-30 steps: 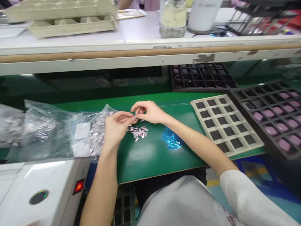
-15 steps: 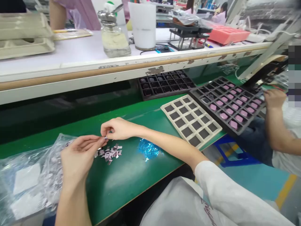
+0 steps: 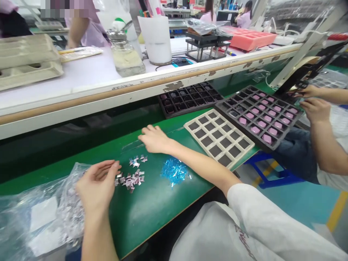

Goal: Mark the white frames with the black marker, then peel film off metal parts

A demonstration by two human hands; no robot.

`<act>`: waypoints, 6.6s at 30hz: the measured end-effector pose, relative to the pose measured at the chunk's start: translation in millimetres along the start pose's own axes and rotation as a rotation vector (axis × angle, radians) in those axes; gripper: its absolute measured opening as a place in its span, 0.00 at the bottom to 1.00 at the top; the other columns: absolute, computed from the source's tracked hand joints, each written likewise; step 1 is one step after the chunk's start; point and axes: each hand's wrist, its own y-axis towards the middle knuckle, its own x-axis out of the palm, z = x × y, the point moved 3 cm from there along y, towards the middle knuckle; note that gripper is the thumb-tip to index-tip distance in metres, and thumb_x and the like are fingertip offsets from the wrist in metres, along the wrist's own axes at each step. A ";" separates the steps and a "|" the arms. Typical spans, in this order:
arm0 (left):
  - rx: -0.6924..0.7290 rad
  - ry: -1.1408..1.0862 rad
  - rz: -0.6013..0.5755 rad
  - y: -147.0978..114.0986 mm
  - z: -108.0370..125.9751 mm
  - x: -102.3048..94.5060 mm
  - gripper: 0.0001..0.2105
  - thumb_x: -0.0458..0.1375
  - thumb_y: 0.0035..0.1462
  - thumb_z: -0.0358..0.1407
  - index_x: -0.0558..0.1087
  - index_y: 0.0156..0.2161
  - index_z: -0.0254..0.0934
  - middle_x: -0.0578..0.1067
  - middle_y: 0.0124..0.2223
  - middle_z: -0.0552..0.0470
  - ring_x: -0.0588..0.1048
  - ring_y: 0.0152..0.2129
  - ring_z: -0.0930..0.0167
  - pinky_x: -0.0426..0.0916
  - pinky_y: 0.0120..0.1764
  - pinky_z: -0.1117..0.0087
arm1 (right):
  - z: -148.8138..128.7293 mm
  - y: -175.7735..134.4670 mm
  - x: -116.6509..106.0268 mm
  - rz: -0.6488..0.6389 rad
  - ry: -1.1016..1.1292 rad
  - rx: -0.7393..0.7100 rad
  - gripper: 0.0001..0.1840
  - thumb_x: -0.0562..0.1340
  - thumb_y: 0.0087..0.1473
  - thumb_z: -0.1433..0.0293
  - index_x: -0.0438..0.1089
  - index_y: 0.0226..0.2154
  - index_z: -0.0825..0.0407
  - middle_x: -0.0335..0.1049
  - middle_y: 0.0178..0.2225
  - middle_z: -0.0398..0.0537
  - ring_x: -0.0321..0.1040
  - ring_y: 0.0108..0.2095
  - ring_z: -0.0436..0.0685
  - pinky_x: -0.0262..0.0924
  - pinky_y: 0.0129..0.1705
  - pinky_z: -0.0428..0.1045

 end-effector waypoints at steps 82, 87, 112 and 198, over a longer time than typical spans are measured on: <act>-0.166 -0.324 -0.398 -13.2 14.8 57.4 0.16 0.77 0.56 0.46 0.84 0.39 0.36 0.86 0.33 0.47 0.88 0.31 0.62 0.87 0.39 0.61 | -2.7 -55.7 6.2 0.201 1.009 0.045 0.05 0.65 0.68 0.67 0.77 0.39 0.48 0.83 0.41 0.47 0.79 0.41 0.58 0.72 0.47 0.55; -0.174 -0.369 -0.358 -12.4 18.1 57.8 0.17 0.78 0.54 0.47 0.84 0.38 0.35 0.86 0.33 0.47 0.88 0.30 0.63 0.87 0.38 0.62 | -5.4 -58.8 7.0 0.202 0.913 -0.039 0.06 0.62 0.72 0.67 0.76 0.41 0.48 0.83 0.45 0.50 0.78 0.45 0.60 0.72 0.49 0.57; -0.452 -0.731 -0.361 7.2 21.8 37.5 0.10 0.69 0.44 0.33 0.83 0.36 0.34 0.83 0.33 0.47 0.80 0.27 0.72 0.74 0.29 0.74 | -5.3 -41.4 32.9 0.102 0.295 -0.092 0.08 0.65 0.72 0.69 0.80 0.49 0.48 0.70 0.57 0.58 0.62 0.57 0.72 0.64 0.57 0.68; -0.178 -0.321 -0.329 -11.3 21.3 56.8 0.09 0.72 0.59 0.42 0.83 0.33 0.38 0.74 0.24 0.54 0.69 0.19 0.75 0.61 0.23 0.77 | -6.5 -44.0 30.8 0.205 1.356 0.244 0.15 0.74 0.55 0.58 0.74 0.38 0.48 0.79 0.36 0.44 0.76 0.37 0.56 0.73 0.45 0.53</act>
